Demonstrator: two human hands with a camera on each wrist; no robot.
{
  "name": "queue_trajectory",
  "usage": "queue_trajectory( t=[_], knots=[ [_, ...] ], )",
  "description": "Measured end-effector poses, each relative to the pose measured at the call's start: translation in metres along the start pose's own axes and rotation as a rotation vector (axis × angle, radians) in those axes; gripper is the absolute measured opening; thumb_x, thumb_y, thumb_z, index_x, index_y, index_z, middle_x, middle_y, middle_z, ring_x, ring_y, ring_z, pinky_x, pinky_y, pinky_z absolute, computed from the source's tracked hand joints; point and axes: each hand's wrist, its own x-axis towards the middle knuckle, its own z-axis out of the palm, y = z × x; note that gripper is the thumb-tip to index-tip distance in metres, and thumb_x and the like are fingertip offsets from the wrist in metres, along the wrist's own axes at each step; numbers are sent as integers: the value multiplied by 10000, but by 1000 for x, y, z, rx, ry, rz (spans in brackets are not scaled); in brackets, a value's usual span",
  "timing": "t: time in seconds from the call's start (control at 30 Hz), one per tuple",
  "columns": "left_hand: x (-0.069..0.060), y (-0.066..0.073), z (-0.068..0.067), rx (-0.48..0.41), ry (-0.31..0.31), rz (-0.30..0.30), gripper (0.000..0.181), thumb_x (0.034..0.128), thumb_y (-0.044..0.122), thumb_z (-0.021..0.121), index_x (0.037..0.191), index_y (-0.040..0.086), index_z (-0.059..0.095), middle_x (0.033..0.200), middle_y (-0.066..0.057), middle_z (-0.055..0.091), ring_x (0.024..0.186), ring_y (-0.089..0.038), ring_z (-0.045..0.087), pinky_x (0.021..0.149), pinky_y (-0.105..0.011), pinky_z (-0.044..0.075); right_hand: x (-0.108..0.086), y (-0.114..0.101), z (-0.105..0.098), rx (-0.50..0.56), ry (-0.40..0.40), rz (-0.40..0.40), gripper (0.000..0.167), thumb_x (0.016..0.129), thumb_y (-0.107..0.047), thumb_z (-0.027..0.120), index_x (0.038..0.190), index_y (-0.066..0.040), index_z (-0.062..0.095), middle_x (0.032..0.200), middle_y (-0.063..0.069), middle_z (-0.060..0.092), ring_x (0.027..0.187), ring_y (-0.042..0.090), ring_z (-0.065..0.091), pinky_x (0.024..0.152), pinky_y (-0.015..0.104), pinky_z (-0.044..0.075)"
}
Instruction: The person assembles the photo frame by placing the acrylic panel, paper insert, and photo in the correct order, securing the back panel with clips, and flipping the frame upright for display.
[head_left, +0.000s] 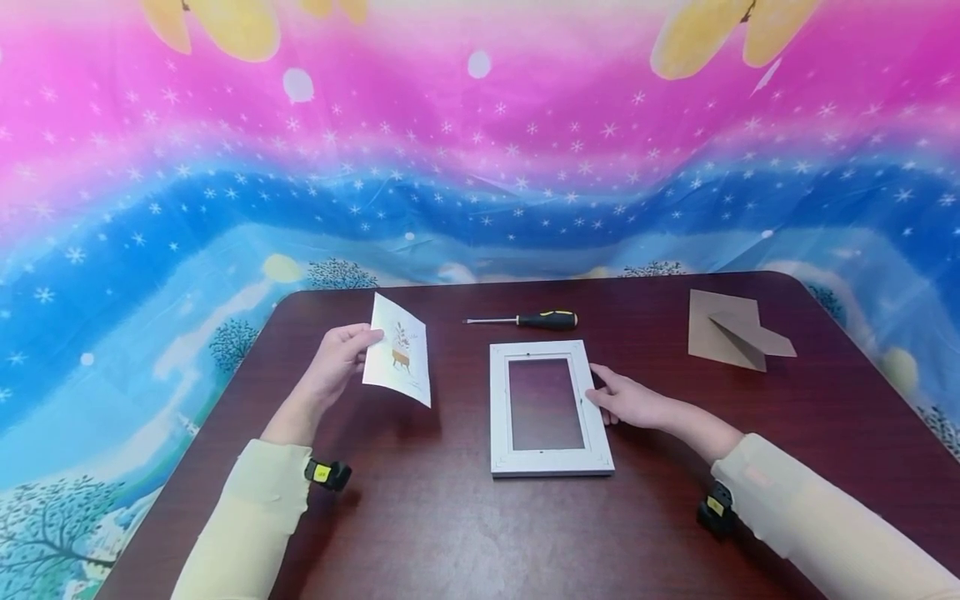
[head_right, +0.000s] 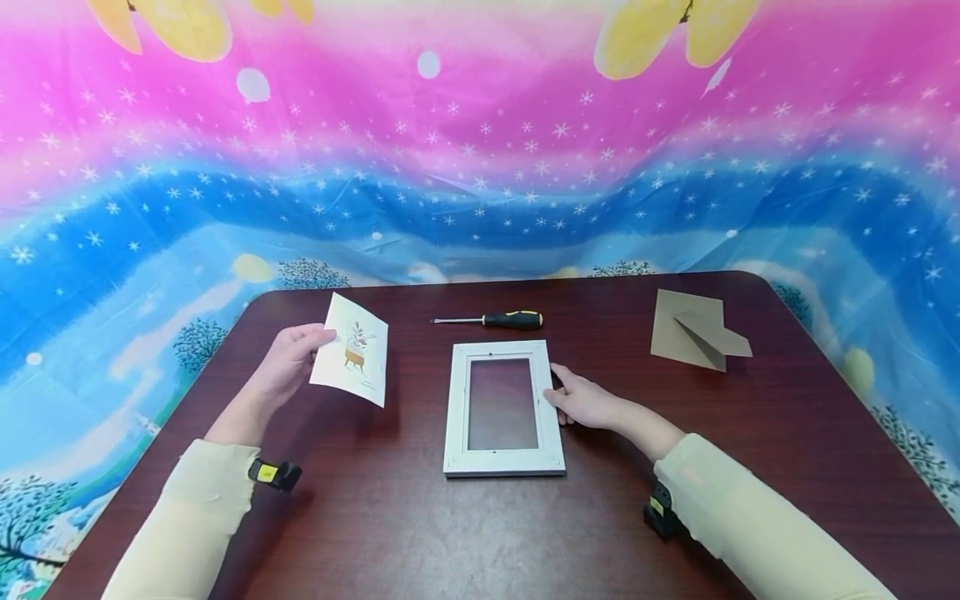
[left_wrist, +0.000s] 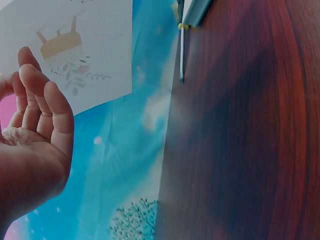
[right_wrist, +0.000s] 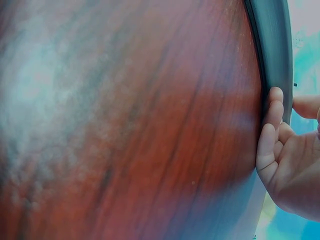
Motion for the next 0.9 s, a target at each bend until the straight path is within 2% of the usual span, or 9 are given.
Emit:
queue_trajectory(
  t=[0.2,0.47,0.6,0.7,0.77,0.9],
  knots=[
    [5,4,13,55,4,25,213,968,108,541,850,-21,663,845,-57,713,720,-124,685,608,-256,536,1,1,0,-1,0,3,633,1039,-141,445,1466,150,81,688,65,545,593,185,499,596,323,429],
    [13,7,29,134,-20,47,286,957,96,519,935,-162,642,874,-174,701,665,-132,658,544,-242,492,1,2,0,-10,8,18,629,1038,-140,446,1471,142,87,683,63,544,594,189,500,605,333,431],
    [16,9,37,171,-50,71,296,952,83,526,726,-82,623,787,-141,697,625,-136,640,510,-249,471,0,1,0,-13,8,23,632,1037,-147,448,1468,144,90,685,64,545,596,191,501,604,327,430],
    [18,9,43,210,-78,95,372,946,74,534,586,-15,511,715,-96,682,599,-145,622,488,-259,457,0,1,0,-12,9,31,632,1037,-145,448,1472,139,89,683,64,543,595,191,500,609,333,429],
    [19,9,46,233,-96,109,384,943,70,535,577,-31,484,706,-98,678,597,-157,612,480,-260,449,0,1,0,-14,7,28,631,1037,-140,447,1469,144,86,681,65,542,592,190,500,610,340,430],
    [19,9,53,263,-136,136,356,942,52,528,650,-140,463,803,-158,692,665,-190,626,479,-267,436,1,1,0,-7,6,26,629,1036,-132,447,1470,143,84,682,68,542,590,191,500,611,352,433]
  ],
)
